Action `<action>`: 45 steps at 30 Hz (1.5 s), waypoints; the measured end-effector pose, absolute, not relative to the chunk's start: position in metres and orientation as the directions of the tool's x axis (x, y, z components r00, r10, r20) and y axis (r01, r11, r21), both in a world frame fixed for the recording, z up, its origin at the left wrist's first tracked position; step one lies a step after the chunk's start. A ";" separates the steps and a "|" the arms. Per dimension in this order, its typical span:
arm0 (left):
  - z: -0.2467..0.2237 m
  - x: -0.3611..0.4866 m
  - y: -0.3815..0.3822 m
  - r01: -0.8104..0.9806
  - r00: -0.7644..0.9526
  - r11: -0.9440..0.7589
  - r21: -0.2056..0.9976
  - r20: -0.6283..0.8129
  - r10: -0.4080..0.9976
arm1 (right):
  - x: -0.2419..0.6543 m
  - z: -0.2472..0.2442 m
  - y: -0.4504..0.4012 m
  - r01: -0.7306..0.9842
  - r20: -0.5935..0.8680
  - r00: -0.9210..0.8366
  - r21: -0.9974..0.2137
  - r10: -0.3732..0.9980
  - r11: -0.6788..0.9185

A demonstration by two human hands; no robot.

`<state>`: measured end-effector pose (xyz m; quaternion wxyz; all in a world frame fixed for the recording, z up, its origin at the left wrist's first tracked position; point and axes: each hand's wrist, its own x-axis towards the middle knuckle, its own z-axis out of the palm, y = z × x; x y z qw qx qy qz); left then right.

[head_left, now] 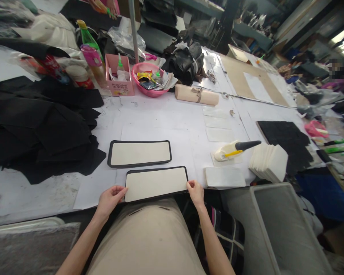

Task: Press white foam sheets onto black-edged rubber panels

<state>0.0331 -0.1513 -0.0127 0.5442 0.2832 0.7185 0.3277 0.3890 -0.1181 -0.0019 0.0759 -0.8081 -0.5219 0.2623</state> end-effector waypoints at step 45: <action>-0.039 0.045 -0.149 -0.013 -0.364 0.687 0.726 -0.644 0.673 | 0.395 -0.019 -0.111 0.868 -0.403 0.295 -0.267 0.866 -0.420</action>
